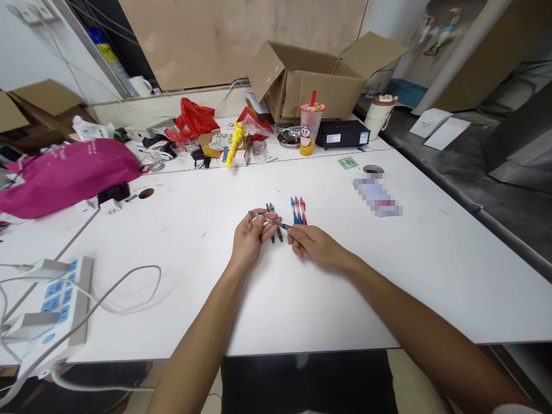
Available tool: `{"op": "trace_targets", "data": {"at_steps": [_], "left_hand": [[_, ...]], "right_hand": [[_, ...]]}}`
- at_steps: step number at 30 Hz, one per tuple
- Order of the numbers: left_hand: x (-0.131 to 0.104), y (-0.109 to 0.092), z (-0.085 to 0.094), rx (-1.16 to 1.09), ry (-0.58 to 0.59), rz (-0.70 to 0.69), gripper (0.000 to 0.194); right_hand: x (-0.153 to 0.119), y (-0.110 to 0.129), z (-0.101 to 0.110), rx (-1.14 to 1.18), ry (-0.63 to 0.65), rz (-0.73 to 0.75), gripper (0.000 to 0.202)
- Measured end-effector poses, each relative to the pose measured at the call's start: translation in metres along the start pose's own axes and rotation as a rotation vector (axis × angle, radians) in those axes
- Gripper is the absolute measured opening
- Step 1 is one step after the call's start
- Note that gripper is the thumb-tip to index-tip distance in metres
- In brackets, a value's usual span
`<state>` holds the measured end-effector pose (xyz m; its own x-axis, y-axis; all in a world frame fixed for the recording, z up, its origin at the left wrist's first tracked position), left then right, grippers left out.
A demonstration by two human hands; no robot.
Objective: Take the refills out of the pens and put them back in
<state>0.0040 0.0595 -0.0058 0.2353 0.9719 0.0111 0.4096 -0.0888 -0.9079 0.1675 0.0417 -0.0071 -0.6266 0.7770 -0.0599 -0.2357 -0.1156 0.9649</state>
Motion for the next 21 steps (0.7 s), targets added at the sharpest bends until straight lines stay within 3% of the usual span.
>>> {"op": "trace_targets", "data": {"at_steps": [4, 12, 21], "left_hand": [[0.0, 0.003, 0.001, 0.012, -0.067, 0.017, 0.02], [0.0, 0.01, 0.001, -0.02, -0.097, 0.04, 0.025], [0.001, 0.013, 0.004, 0.003, -0.119, 0.034, 0.028]], "right_hand": [[-0.006, 0.004, 0.004, -0.284, -0.1, -0.015, 0.033], [-0.001, -0.003, 0.016, -0.034, -0.262, 0.088, 0.025], [-0.001, -0.006, 0.024, -0.024, -0.386, 0.11, 0.027]]}}
Point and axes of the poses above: each hand's wrist, its own x-axis towards the middle knuckle, its own z-axis out of the back of the hand, y = z × x, the point moved 6 cm from there along x, towards the middle knuckle, and after that the axes turned 11 degrees about y, right-handed, at the moved point
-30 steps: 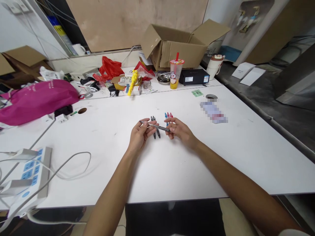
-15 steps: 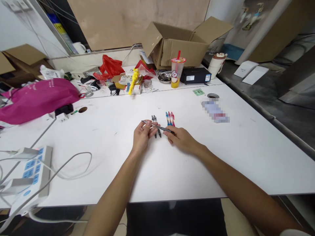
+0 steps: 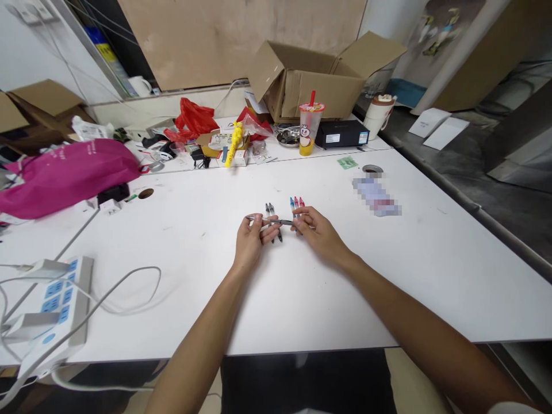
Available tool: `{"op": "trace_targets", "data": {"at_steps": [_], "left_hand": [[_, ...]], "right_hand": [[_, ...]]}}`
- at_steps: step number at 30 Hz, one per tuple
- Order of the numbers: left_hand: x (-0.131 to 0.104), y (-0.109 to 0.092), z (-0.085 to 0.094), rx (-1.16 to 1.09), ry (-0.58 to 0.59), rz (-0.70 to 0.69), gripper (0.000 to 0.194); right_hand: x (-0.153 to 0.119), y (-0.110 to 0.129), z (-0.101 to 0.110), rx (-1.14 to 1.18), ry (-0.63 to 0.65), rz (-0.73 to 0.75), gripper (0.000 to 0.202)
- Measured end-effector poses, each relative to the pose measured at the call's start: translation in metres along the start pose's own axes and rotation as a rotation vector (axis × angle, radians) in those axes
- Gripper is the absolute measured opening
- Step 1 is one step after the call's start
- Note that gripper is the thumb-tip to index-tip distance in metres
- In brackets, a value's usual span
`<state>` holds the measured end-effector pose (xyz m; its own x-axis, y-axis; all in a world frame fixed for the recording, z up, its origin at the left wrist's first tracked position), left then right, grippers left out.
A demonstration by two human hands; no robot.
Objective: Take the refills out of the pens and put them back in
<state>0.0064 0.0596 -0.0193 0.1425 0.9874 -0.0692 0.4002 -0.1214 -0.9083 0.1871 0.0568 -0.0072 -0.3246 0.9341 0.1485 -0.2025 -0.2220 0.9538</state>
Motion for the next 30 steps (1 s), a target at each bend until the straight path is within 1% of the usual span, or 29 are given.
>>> {"op": "trace_targets", "data": {"at_steps": [4, 10, 14, 16, 18, 20, 23, 25, 28, 30], "left_hand": [[0.0, 0.0, 0.0, 0.011, -0.022, 0.012, 0.026], [-0.003, -0.002, 0.0, 0.022, -0.036, 0.027, 0.023], [-0.003, 0.0, 0.001, 0.007, -0.042, 0.031, 0.023], [-0.002, 0.002, 0.002, -0.024, -0.045, 0.042, 0.022], [-0.001, 0.004, 0.001, -0.07, -0.037, 0.076, 0.023], [0.0, 0.007, 0.0, -0.121, -0.029, 0.133, 0.029], [0.0, 0.008, 0.0, -0.199, -0.052, 0.21, 0.035], [-0.001, 0.007, 0.0, -0.245, -0.086, 0.213, 0.031], [-0.002, 0.004, 0.003, -0.283, -0.13, 0.179, 0.018], [-0.002, 0.002, 0.005, -0.29, -0.141, 0.158, 0.012]], "right_hand": [[0.0, 0.0, 0.001, -0.027, -0.01, 0.013, 0.032], [-0.001, -0.002, -0.002, -0.053, 0.023, -0.02, 0.031], [-0.001, 0.001, -0.001, -0.092, 0.01, -0.051, 0.024], [-0.001, 0.005, 0.002, -0.111, -0.022, -0.015, 0.02], [-0.001, 0.011, 0.004, -0.129, -0.05, 0.074, 0.014], [-0.002, 0.016, 0.004, -0.142, -0.05, 0.164, 0.01], [-0.003, 0.018, 0.005, -0.152, -0.04, 0.198, 0.016], [-0.003, 0.019, 0.006, -0.143, -0.046, 0.191, 0.014], [-0.003, 0.021, 0.008, -0.107, -0.064, 0.178, 0.009], [-0.003, 0.022, 0.011, -0.075, -0.087, 0.153, 0.01]]}}
Point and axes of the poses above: each hand's wrist, its own x-axis towards the middle knuckle, its own z-axis out of the back of the hand, y = z × x, the point moved 6 cm from there along x, towards the middle knuckle, and after that the axes turned 11 degrees about y, right-handed, at the moved point
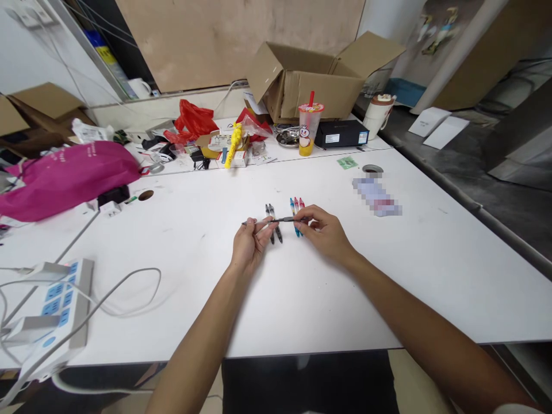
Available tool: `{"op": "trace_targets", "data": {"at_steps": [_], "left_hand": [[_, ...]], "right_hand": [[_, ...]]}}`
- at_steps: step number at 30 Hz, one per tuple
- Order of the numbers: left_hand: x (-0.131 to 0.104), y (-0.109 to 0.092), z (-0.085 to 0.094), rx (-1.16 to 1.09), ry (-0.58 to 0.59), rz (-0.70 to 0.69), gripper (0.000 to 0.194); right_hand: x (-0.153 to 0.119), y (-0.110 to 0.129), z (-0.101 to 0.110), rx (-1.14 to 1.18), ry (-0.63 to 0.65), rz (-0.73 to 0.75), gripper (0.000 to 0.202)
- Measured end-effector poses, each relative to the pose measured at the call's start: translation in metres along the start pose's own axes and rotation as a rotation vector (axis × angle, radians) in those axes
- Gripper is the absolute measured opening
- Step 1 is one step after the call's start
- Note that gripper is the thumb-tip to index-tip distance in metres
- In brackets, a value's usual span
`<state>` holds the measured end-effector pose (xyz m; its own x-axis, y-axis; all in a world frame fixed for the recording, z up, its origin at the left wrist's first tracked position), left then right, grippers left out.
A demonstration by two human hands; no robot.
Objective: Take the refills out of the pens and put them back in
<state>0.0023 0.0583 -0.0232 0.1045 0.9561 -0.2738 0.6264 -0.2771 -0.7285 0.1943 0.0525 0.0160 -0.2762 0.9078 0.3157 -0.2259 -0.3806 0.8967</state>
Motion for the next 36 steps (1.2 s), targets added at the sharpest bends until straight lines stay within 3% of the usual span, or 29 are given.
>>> {"op": "trace_targets", "data": {"at_steps": [8, 14, 20, 25, 29, 36], "left_hand": [[0.0, -0.014, 0.007, 0.025, -0.083, -0.096, 0.014], [-0.004, -0.017, 0.002, 0.105, -0.048, -0.166, 0.013], [-0.005, -0.014, -0.003, 0.192, 0.047, -0.207, 0.019], [-0.007, -0.009, -0.009, 0.256, 0.091, -0.21, 0.029], [-0.007, -0.009, -0.01, 0.27, 0.086, -0.196, 0.023], [-0.007, -0.028, 0.005, 0.219, -0.065, -0.28, 0.016]], "right_hand": [[0.0, -0.008, 0.031, 0.142, -0.195, -0.057, 0.024], [0.003, -0.02, 0.023, 0.277, -0.107, -0.103, 0.02], [0.0, -0.021, -0.003, 0.073, 0.081, -0.211, 0.033], [-0.003, -0.022, -0.008, 0.068, 0.059, -0.244, 0.042], [-0.003, -0.022, -0.005, 0.056, 0.024, -0.223, 0.043], [0.0, -0.023, 0.011, 0.036, -0.035, -0.21, 0.04]]}}
Point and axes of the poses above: each hand's wrist, its own x-axis towards the middle knuckle, its own z-axis out of the back of the hand, y = z × x, the point moved 6 cm from there along x, towards the middle knuckle, and after that the axes turned 11 degrees about y, right-handed, at the moved point
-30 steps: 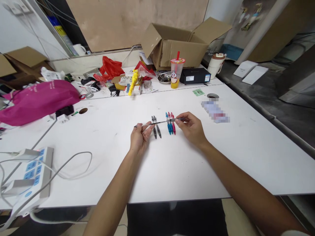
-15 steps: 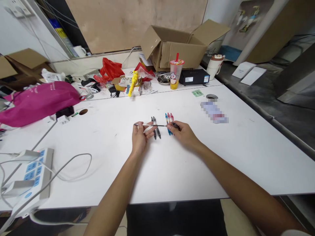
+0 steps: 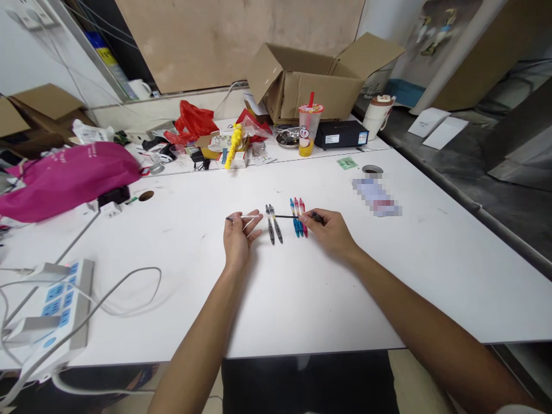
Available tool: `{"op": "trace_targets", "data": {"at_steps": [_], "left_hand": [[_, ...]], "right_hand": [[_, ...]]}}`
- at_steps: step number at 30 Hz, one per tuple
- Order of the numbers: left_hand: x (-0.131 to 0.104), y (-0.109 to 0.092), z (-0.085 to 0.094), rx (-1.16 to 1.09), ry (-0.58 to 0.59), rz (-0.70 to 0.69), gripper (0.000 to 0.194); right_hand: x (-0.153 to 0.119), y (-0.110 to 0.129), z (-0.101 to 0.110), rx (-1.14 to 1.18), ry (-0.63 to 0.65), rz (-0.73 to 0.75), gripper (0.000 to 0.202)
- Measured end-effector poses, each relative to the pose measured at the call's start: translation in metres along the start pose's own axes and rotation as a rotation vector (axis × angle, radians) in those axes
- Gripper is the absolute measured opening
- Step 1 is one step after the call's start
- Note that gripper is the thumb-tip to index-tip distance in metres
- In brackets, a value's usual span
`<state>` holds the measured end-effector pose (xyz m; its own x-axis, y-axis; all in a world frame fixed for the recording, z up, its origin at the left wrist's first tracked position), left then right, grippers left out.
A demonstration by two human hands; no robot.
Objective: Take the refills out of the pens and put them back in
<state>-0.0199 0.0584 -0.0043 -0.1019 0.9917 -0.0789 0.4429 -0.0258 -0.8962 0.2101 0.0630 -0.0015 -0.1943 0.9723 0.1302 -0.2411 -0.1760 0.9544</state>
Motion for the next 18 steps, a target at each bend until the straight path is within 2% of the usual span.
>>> {"op": "trace_targets", "data": {"at_steps": [4, 12, 15, 18], "left_hand": [[0.0, -0.001, 0.003, -0.012, -0.021, -0.005, 0.018], [-0.002, 0.006, -0.007, -0.063, 0.033, 0.013, 0.017], [-0.004, 0.012, -0.013, -0.073, 0.083, 0.031, 0.02], [-0.007, 0.02, -0.022, -0.054, 0.18, 0.075, 0.029]], "right_hand": [[0.001, 0.0, 0.003, -0.016, 0.001, 0.013, 0.04], [0.001, 0.0, 0.001, -0.041, 0.011, 0.007, 0.041], [0.001, -0.001, -0.005, -0.026, 0.057, 0.001, 0.042], [-0.002, -0.001, -0.014, -0.027, 0.118, -0.027, 0.043]]}}
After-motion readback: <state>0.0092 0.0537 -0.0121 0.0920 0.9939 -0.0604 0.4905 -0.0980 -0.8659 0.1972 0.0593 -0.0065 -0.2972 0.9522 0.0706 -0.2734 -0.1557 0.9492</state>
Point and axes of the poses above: each hand's wrist, its own x-axis towards the middle knuckle, its own z-axis out of the back of the hand, y = z × x, the point moved 6 cm from there along x, towards the middle knuckle, and after that the axes turned 11 degrees about y, right-handed, at the moved point
